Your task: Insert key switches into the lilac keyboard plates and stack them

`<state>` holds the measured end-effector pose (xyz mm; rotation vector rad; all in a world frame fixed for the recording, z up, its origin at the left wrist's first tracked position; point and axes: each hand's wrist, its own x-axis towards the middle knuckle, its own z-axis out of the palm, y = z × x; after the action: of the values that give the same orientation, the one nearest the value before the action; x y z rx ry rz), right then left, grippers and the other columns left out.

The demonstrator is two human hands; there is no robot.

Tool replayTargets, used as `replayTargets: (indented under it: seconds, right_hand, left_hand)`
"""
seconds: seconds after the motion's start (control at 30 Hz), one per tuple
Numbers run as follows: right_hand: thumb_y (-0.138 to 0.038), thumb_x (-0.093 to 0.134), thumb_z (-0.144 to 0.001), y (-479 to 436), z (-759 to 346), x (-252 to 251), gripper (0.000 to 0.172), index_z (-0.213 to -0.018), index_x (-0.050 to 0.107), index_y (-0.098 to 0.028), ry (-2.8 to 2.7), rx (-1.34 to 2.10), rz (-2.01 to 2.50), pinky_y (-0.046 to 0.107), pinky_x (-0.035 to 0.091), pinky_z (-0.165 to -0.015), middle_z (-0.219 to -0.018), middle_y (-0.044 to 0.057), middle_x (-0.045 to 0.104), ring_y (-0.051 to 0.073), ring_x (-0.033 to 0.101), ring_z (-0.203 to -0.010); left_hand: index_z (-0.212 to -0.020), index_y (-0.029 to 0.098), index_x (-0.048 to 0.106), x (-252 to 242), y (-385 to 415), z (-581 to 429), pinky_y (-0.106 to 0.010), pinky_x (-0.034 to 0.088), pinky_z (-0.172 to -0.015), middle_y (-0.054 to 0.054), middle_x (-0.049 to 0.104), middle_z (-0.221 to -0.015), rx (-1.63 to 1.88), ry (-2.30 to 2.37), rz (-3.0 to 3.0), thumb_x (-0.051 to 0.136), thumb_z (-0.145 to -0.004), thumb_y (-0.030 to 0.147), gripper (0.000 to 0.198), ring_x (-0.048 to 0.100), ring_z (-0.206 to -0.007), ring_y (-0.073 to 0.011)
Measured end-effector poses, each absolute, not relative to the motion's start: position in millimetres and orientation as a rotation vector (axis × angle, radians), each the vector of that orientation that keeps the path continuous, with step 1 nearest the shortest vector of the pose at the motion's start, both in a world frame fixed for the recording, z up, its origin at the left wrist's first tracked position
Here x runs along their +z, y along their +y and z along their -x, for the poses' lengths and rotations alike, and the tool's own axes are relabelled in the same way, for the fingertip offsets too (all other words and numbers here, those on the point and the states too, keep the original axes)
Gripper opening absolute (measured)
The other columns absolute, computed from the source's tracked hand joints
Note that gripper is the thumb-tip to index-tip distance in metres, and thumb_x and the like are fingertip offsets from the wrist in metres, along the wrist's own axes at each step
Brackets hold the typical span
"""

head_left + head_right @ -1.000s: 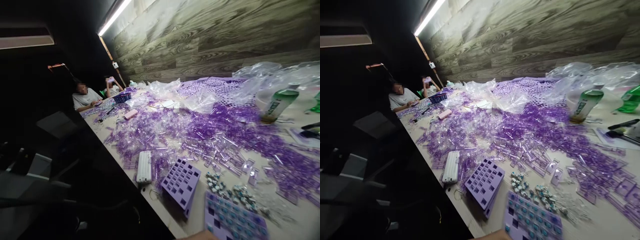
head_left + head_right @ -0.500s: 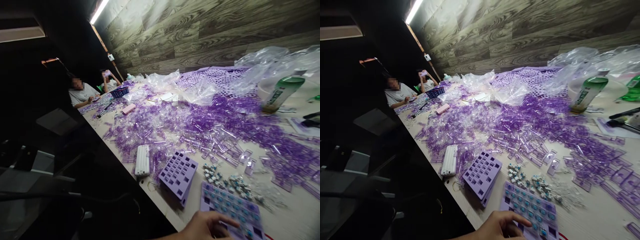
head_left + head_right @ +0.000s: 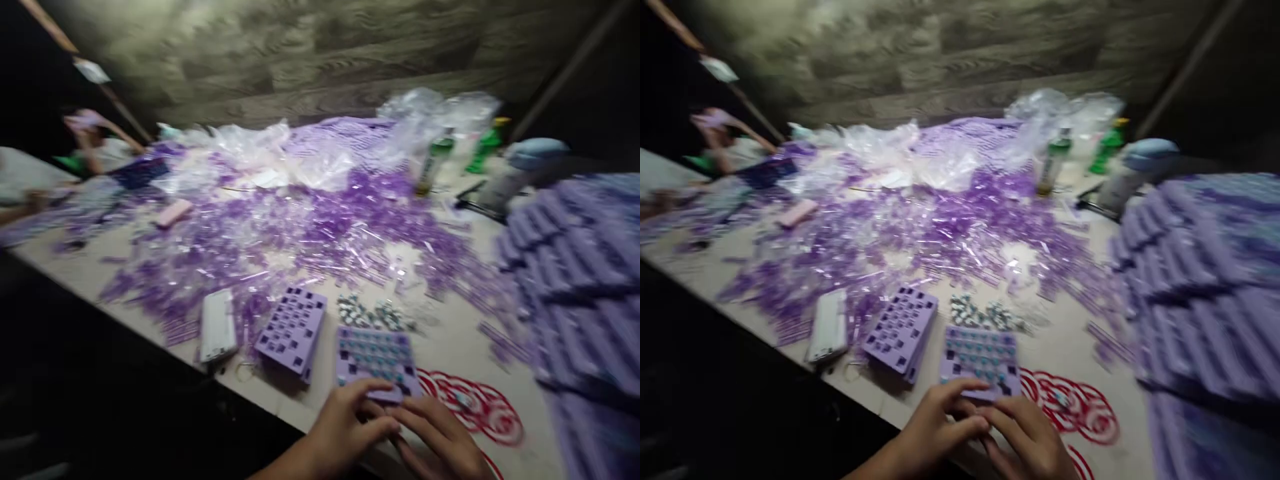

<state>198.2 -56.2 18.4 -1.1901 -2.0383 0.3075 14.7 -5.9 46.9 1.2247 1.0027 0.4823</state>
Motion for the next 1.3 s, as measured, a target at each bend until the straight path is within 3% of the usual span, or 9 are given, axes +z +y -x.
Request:
replayTargets:
  seconds: [0.13,0.27,0.37,0.47,0.57,0.93,1.3]
  right_hand:
    - [-0.02,0.053,-0.086,-60,-192,32,0.019,-0.102,0.063,-0.019,-1.971,0.33,1.285,0.027,0.053,-0.072,-0.091,0.008,0.063,0.019,0.061,-0.085]
    - [-0.019,0.054,-0.087,-56,-203,33,0.018,-0.104,0.06,-0.018,-1.848,0.302,1.432,0.033,0.051,-0.073,-0.091,0.008,0.061,0.021,0.058,-0.087]
    - [-0.019,0.051,-0.089,-50,-212,30,0.018,-0.106,0.058,-0.018,-1.823,0.275,1.532,0.037,0.048,-0.076,-0.093,0.009,0.059,0.022,0.056,-0.089]
    - [-0.02,0.047,-0.092,-43,-212,29,0.018,-0.106,0.059,-0.018,-1.86,0.31,1.573,0.038,0.047,-0.075,-0.092,0.009,0.059,0.022,0.056,-0.087]
    - [-0.02,0.044,-0.093,-40,-208,28,0.019,-0.105,0.059,-0.018,-1.896,0.342,1.568,0.038,0.047,-0.073,-0.091,0.009,0.06,0.022,0.055,-0.084]
    - [-0.016,0.044,-0.092,-36,-206,20,0.018,-0.104,0.057,-0.013,-2.002,0.429,1.577,0.04,0.046,-0.075,-0.092,0.01,0.059,0.023,0.053,-0.086]
    - [-0.018,0.056,-0.086,-41,-220,56,0.017,-0.103,0.058,-0.019,-1.893,0.597,1.563,0.034,0.046,-0.08,-0.096,0.007,0.06,0.021,0.055,-0.092]
  left_hand:
    - [-0.117,0.017,0.055,46,-6,-14,-0.027,0.052,-0.072,-0.004,0.072,-0.079,0.412,0.949,-1.339,0.064,-0.077,0.031,0.043,0.068,-0.074,-0.0173]
    - [-0.114,0.016,0.056,33,-6,-7,-0.025,0.051,-0.069,-0.005,0.07,-0.083,0.782,1.126,-1.842,0.054,-0.085,0.024,0.031,0.065,-0.071,-0.0139]
    - [-0.118,0.017,0.052,28,0,-6,-0.03,0.05,-0.08,-0.009,0.067,-0.099,0.942,1.066,-2.21,0.049,-0.086,0.015,0.032,0.063,-0.089,-0.0165]
    - [-0.121,0.015,0.049,26,7,-12,-0.039,0.044,-0.094,-0.012,0.059,-0.116,0.841,0.943,-2.473,0.047,-0.086,0.013,0.035,0.053,-0.111,-0.0216]
    - [-0.124,0.009,0.046,24,8,-19,-0.041,0.042,-0.096,-0.016,0.053,-0.125,0.743,0.896,-2.608,0.045,-0.087,0.014,0.038,0.046,-0.119,-0.0239]
    - [-0.117,0.018,0.056,24,4,-26,-0.04,0.04,-0.095,-0.015,0.053,-0.126,0.64,0.904,-2.828,0.048,-0.085,0.016,0.033,0.047,-0.117,-0.0253]
    - [-0.126,0.008,0.045,21,7,-24,-0.037,0.038,-0.097,-0.014,0.055,-0.124,0.676,0.898,-2.767,0.047,-0.085,0.021,0.043,0.047,-0.118,-0.0232]
